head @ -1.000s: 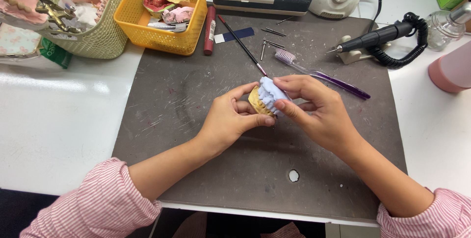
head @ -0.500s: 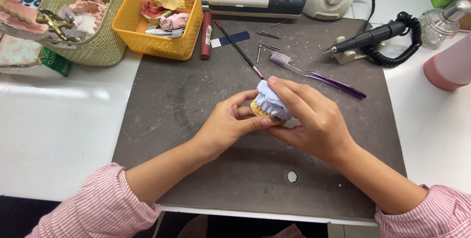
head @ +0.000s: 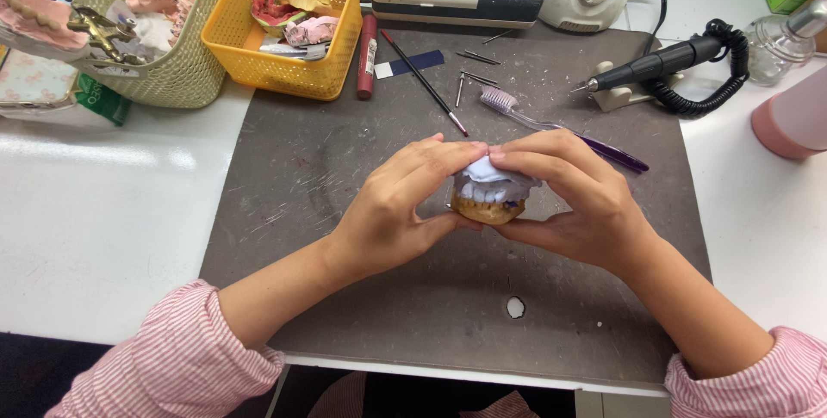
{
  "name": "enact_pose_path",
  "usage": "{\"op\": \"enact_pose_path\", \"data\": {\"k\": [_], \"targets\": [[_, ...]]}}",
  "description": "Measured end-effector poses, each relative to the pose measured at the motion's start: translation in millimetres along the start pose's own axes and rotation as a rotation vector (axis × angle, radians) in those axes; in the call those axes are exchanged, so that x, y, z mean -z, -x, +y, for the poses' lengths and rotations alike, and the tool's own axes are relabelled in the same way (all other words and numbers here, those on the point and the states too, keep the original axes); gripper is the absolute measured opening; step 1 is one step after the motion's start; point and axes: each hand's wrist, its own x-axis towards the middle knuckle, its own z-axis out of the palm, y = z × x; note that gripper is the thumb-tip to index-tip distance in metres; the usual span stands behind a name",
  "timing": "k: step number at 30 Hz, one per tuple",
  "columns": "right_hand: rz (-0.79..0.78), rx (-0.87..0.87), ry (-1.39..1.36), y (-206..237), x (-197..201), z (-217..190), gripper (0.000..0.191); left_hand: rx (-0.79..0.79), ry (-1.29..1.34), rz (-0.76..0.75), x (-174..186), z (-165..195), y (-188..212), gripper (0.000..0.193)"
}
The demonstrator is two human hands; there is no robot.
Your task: The person assembles a dental prosthesis by fitting a blue silicone component onto a yellow denture base, then uses a rotary handpiece to grind a small tooth-shaped piece. The person repeatedly checks the fit of the components and applies a red strip to the denture base.
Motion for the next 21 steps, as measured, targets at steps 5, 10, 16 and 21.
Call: {"op": "enact_pose_path", "data": {"k": [5,10,16,21], "targets": [[0.026,0.035,-0.002,2.3,6.2,-5.6,0.066,0.094,0.121,0.024,-2.1,6.8,2.4,0.069],[-0.017,0.029,0.029,-0.2,12.1,-11.0,0.068,0.075,0.132,0.015,-2.4,6.3,0.2,0.072],[-0.005,0.048,0.010,-8.5,14.9,-22.3,0.060,0.009,0.059,0.054,-4.2,11.4,3.1,0.074],[0.126,0.065,-0.007,-7.4,20.4,-28.0,0.043,0.019,0.019,0.111,-1.3,11.2,2.7,0.076]]}}
